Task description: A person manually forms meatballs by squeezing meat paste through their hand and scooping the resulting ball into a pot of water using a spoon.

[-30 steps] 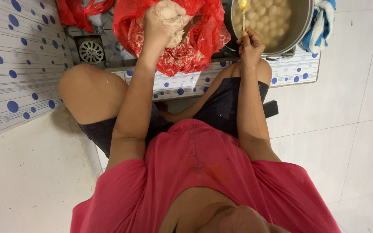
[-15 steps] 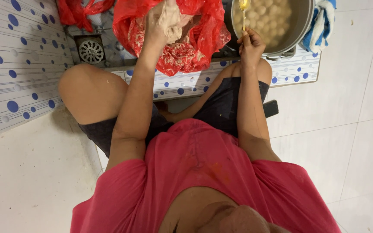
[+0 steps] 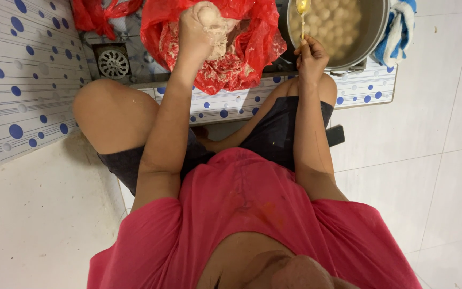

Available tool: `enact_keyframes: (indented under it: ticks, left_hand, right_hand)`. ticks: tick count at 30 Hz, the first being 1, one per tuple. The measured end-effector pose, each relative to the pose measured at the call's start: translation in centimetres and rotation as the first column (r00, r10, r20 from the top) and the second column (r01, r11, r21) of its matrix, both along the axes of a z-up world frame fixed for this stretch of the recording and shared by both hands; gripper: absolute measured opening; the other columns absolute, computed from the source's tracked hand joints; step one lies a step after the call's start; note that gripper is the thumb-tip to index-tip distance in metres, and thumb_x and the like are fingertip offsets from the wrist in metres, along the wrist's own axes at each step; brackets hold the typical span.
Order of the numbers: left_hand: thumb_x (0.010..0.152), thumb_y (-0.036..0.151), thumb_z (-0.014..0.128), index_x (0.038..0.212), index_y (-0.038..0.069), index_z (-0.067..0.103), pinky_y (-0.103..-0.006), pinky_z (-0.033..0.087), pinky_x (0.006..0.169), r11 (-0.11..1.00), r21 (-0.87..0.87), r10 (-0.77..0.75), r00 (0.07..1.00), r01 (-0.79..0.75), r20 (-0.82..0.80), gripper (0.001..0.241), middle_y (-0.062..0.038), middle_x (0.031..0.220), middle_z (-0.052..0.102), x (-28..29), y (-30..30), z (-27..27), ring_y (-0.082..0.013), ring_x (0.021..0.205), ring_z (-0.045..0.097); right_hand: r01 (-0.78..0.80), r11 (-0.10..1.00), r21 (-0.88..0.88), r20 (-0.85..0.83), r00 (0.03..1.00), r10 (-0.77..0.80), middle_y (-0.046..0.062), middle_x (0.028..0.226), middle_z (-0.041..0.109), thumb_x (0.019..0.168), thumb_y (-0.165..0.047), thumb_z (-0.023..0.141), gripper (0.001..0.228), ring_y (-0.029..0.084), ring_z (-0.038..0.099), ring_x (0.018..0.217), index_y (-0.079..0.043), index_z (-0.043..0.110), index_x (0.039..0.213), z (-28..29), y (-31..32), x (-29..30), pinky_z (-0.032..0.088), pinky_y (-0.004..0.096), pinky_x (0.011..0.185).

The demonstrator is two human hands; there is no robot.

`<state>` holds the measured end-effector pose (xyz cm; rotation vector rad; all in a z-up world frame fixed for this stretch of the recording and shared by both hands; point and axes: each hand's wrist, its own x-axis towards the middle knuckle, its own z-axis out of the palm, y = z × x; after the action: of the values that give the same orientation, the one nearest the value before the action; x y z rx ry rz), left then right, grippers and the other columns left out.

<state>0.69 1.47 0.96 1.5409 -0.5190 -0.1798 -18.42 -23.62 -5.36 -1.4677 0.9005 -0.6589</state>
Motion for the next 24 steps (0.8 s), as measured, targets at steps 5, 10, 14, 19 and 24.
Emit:
enact_keyframes:
  ticks: [5,10,14,19,24]
  left_hand:
    - [0.079,-0.003,0.086,0.084,0.002,0.065,-0.0284,0.062,0.064,0.998,-0.062,-0.019,0.999,0.017,-0.027,0.022,-0.009,0.081,0.074,-0.5,0.4,2.1,-0.0168,0.074,0.072]
    - [0.090,0.020,0.054,0.112,0.007,0.069,-0.0352,0.063,0.078,0.999,-0.042,-0.037,0.998,0.034,-0.059,0.030,-0.010,0.105,0.077,0.3,0.1,-2.0,-0.0239,0.090,0.074]
    - [0.088,0.024,0.072,0.104,-0.001,0.072,-0.0313,0.064,0.068,0.988,-0.148,-0.080,0.965,0.043,-0.251,0.029,-0.012,0.090,0.073,-0.2,-0.1,2.1,-0.0199,0.077,0.072]
    - [0.084,-0.002,0.085,0.105,-0.003,0.073,-0.0238,0.053,0.047,0.997,-0.053,-0.066,0.974,0.056,-0.218,0.024,-0.007,0.077,0.076,-0.5,0.0,4.2,-0.0122,0.059,0.068]
    - [0.076,-0.001,0.091,0.095,0.001,0.067,-0.0267,0.060,0.050,0.999,-0.001,-0.037,0.999,0.037,-0.028,0.031,-0.008,0.077,0.075,0.0,0.0,2.5,-0.0156,0.061,0.072]
  right_hand:
    - [0.014,1.000,-0.010,0.024,1.000,-0.014,0.009,0.068,0.071,0.097,-0.005,0.070,0.022,0.006,0.049,0.043,0.005,0.076,0.115,0.2,0.0,0.0,0.035,0.018,0.036]
    - [-0.050,0.997,-0.065,0.093,0.994,0.056,0.009,0.070,0.070,0.099,-0.004,0.069,0.023,0.006,0.048,0.045,0.007,0.075,0.118,3.1,1.2,-0.4,0.035,0.018,0.038]
    - [-0.137,0.982,-0.130,0.115,0.982,0.152,0.011,0.072,0.070,0.101,-0.001,0.068,0.020,0.007,0.047,0.046,0.008,0.073,0.119,7.6,2.9,0.4,0.033,0.018,0.040]
    - [-0.260,0.843,-0.470,0.010,0.954,0.300,0.014,0.088,0.073,0.099,0.011,0.066,0.019,0.015,0.065,0.069,0.011,0.072,0.117,13.7,5.6,1.9,0.048,0.022,0.057]
    - [-0.430,0.544,-0.720,-0.203,0.881,0.428,0.012,0.084,0.069,0.095,0.019,0.069,0.023,0.015,0.053,0.062,0.010,0.074,0.116,19.8,9.5,3.4,0.041,0.026,0.053]
